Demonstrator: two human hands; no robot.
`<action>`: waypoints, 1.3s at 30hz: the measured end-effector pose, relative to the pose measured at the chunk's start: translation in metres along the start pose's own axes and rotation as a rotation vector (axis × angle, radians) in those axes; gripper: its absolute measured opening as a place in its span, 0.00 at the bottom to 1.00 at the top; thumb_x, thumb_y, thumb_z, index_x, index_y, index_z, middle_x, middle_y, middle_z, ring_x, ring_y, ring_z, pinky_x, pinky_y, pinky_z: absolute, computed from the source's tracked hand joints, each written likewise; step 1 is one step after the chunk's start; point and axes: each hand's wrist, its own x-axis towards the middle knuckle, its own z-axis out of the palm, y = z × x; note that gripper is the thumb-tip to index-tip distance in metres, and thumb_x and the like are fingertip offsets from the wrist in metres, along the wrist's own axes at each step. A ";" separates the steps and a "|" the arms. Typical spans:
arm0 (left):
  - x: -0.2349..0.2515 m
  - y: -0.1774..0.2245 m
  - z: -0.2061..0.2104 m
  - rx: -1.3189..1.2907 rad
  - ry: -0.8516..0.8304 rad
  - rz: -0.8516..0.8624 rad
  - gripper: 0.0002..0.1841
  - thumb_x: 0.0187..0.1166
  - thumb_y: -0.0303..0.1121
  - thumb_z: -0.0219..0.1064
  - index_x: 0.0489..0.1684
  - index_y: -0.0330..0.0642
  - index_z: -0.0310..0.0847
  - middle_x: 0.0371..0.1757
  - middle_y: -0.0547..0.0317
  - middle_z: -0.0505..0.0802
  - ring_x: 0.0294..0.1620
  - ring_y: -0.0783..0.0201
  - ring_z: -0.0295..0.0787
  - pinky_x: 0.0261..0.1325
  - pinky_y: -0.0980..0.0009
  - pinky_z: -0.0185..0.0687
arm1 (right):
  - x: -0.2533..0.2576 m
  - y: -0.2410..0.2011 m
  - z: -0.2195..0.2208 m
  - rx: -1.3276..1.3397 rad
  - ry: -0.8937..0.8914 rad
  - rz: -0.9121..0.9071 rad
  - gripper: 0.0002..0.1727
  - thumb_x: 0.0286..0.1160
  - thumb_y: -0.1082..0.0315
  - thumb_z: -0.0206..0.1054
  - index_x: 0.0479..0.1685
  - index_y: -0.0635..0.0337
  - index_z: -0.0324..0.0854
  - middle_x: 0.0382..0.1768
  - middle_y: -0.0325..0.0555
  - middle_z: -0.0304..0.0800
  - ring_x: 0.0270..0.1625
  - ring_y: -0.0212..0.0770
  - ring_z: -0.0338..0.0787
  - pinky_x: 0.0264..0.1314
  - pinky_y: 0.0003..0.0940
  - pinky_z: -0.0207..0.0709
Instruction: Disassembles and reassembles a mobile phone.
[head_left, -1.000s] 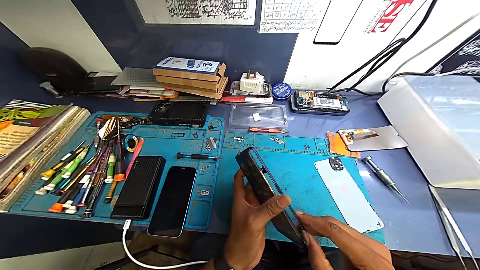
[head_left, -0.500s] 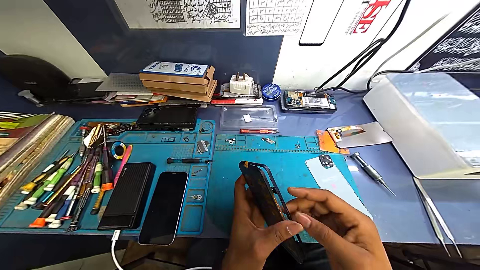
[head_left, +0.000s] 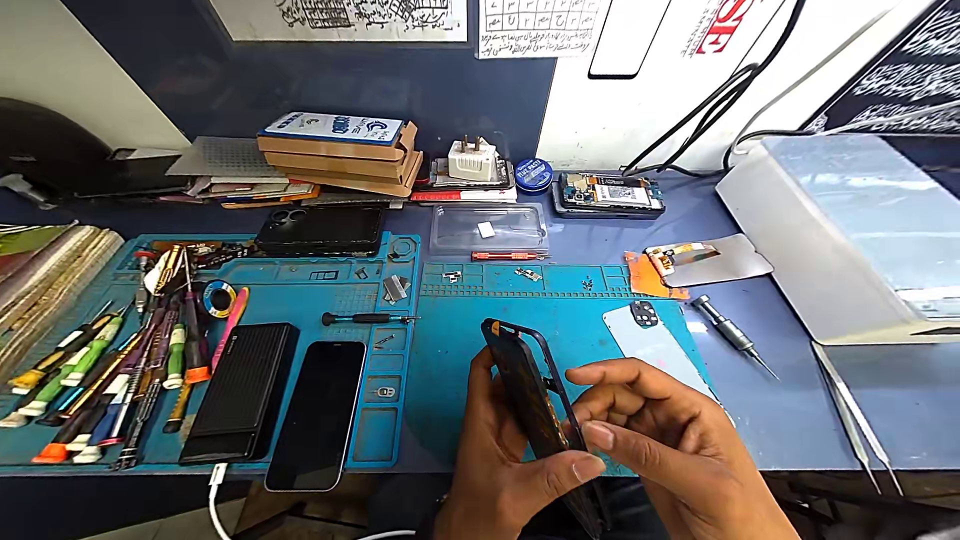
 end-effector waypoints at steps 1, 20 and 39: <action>0.000 0.000 -0.001 -0.027 -0.013 -0.004 0.53 0.61 0.30 0.85 0.87 0.41 0.48 0.56 0.56 0.82 0.57 0.65 0.86 0.65 0.65 0.86 | 0.000 0.000 0.000 0.013 -0.007 0.000 0.19 0.74 0.71 0.75 0.63 0.64 0.85 0.39 0.54 0.93 0.40 0.37 0.94 0.49 0.29 0.89; -0.021 0.035 -0.014 -0.758 -0.136 -0.506 0.24 0.88 0.52 0.55 0.56 0.45 0.92 0.52 0.58 0.97 0.55 0.70 0.94 0.61 0.70 0.88 | -0.005 -0.024 0.019 -0.945 0.051 -0.555 0.09 0.76 0.57 0.74 0.50 0.43 0.94 0.50 0.30 0.93 0.60 0.33 0.86 0.60 0.32 0.79; -0.083 0.009 -0.044 -0.964 -0.234 -0.672 0.24 0.93 0.42 0.44 0.85 0.47 0.65 0.63 0.50 0.90 0.42 0.58 0.95 0.36 0.62 0.93 | 0.029 -0.053 0.013 -1.342 -0.622 -0.823 0.11 0.75 0.70 0.61 0.38 0.60 0.92 0.28 0.41 0.87 0.30 0.40 0.85 0.23 0.33 0.70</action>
